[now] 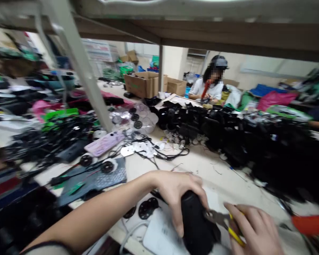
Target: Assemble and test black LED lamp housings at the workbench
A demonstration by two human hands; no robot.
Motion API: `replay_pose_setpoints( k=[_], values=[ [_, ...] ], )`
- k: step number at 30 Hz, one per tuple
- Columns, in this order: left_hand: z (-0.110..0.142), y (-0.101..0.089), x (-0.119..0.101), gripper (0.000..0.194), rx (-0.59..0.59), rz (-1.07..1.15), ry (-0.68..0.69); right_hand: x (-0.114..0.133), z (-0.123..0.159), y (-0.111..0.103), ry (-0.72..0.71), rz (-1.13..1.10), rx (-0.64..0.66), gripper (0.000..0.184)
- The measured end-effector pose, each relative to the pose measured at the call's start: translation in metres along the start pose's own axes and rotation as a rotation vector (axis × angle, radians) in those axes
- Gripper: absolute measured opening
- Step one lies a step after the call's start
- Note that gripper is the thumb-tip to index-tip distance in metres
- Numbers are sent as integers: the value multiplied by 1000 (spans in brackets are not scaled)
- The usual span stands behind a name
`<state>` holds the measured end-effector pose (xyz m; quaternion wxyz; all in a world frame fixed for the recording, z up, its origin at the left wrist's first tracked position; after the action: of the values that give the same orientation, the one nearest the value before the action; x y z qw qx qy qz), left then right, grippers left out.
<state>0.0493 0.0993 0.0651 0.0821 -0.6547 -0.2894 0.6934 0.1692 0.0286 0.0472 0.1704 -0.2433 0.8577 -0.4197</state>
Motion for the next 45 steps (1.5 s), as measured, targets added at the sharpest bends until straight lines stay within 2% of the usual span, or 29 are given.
replay_pose_setpoints(
  k=[3,6,9,12,15,21,23,25,31,33,36,38,40,42,45],
  values=[
    [20,-19,14,63,-416,-191,-144,-22,7,5,398,-54,20,31],
    [32,-21,13,59,-680,-294,-155,-21,15,18,692,-239,-15,27],
    [36,-15,12,53,-797,-345,-147,-8,12,33,782,-367,-10,28],
    [35,-8,9,55,-830,-405,-115,-2,9,35,780,-367,-6,26],
    [34,-3,7,63,-823,-479,-98,-1,5,35,720,-327,37,23],
    [36,3,0,58,-823,-641,-62,5,0,29,568,-218,92,16],
    [36,1,-5,58,-799,-626,-34,6,-1,26,542,-200,85,12],
    [34,-4,-9,56,-734,-549,-22,6,-3,22,504,-181,79,16],
    [19,-18,-4,57,-394,-273,-109,4,-13,4,334,-102,70,29],
    [12,-17,2,61,-208,-174,-115,10,-21,-4,244,-74,67,29],
    [6,-5,2,66,144,27,-80,27,-34,-15,51,7,34,29],
    [4,-3,1,62,251,51,-74,33,-40,-25,-31,74,-33,29],
    [1,-8,2,57,228,-25,-89,30,-43,-32,-37,143,-101,30],
    [-2,-14,5,57,140,-95,-105,22,-42,-34,3,170,-140,32],
    [-3,-32,14,62,-126,-99,-119,2,-37,-25,133,111,-125,34]
  ],
)
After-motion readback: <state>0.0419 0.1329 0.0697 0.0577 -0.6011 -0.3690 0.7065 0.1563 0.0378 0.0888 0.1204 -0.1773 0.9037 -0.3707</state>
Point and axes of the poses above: each hand's wrist, its own z-axis away from the middle knuckle, its own y-axis out of the palm, x = y × z, the point moved 10 cm from there along -z, towards the middle knuckle
